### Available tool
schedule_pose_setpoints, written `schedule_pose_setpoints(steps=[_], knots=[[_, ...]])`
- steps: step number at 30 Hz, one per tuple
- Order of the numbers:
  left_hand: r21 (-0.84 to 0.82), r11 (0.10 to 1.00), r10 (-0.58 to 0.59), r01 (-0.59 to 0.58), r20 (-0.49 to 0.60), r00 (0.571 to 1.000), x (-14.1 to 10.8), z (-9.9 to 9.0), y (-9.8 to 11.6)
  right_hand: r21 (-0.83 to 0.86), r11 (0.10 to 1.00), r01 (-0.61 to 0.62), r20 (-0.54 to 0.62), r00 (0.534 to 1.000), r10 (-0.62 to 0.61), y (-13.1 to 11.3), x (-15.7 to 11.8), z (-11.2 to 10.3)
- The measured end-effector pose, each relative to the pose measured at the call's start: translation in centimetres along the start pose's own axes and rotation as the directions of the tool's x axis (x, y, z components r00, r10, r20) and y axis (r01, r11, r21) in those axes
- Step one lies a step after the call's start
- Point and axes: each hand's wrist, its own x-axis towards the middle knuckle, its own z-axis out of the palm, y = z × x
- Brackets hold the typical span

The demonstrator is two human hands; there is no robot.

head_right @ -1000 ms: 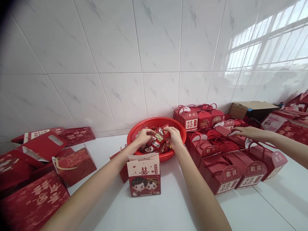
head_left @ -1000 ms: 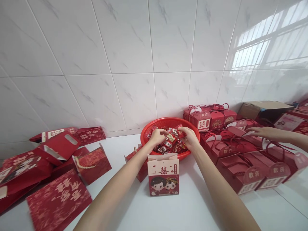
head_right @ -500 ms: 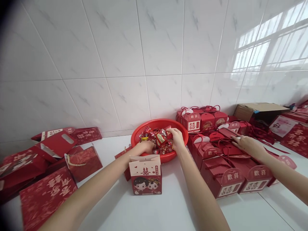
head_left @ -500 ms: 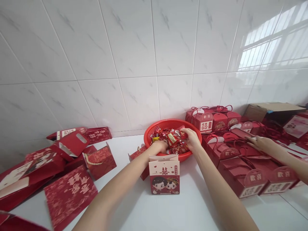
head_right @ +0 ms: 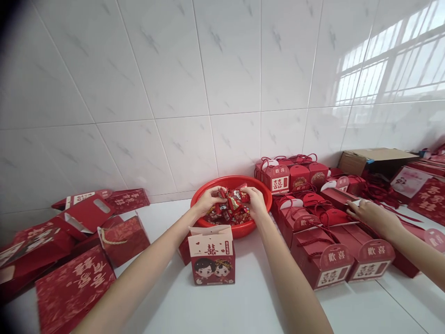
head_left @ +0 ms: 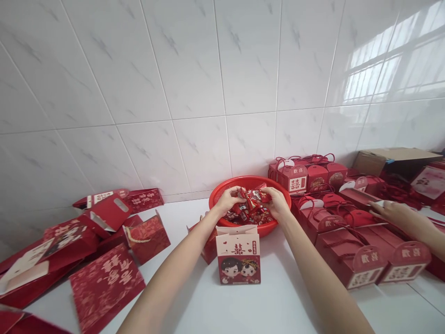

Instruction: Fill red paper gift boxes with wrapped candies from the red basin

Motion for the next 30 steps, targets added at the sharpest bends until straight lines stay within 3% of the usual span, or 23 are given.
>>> schedule_pose_setpoints(steps=[7,11,16,20,25,27,30], knots=[[-0.255,0.962,-0.086,0.098,0.058,0.995,-0.9,0.0,1.1,-0.005,1.000,-0.010,0.015,1.000,0.010,0.1,-0.4,0.1],[-0.284,0.947,-0.132,0.150,0.084,0.988,-1.1,-0.1,1.5,-0.028,1.000,-0.010,0.029,1.000,0.011,0.0,-0.7,0.2],[-0.258,0.955,-0.147,0.149,0.026,0.989,-0.9,0.1,0.9,-0.050,0.999,-0.015,0.054,0.998,0.018,-0.1,-1.0,0.3],[-0.176,0.975,-0.141,0.134,-0.028,0.990,-0.5,0.1,0.1,-0.054,0.998,-0.018,0.059,0.998,0.021,0.0,-1.0,0.4],[0.057,0.994,-0.091,0.098,-0.105,0.990,-0.1,0.1,-0.8,-0.023,1.000,0.018,-0.016,1.000,-0.019,0.1,-0.5,0.1],[0.156,0.985,-0.071,0.080,-0.060,0.996,-0.2,0.2,-1.0,-0.012,0.999,0.032,-0.047,0.998,-0.033,0.2,-0.3,0.0],[0.267,0.961,-0.097,0.069,0.091,0.991,-0.5,0.6,-1.6,-0.010,0.999,0.036,-0.063,0.997,-0.037,0.2,-0.2,-0.1]])
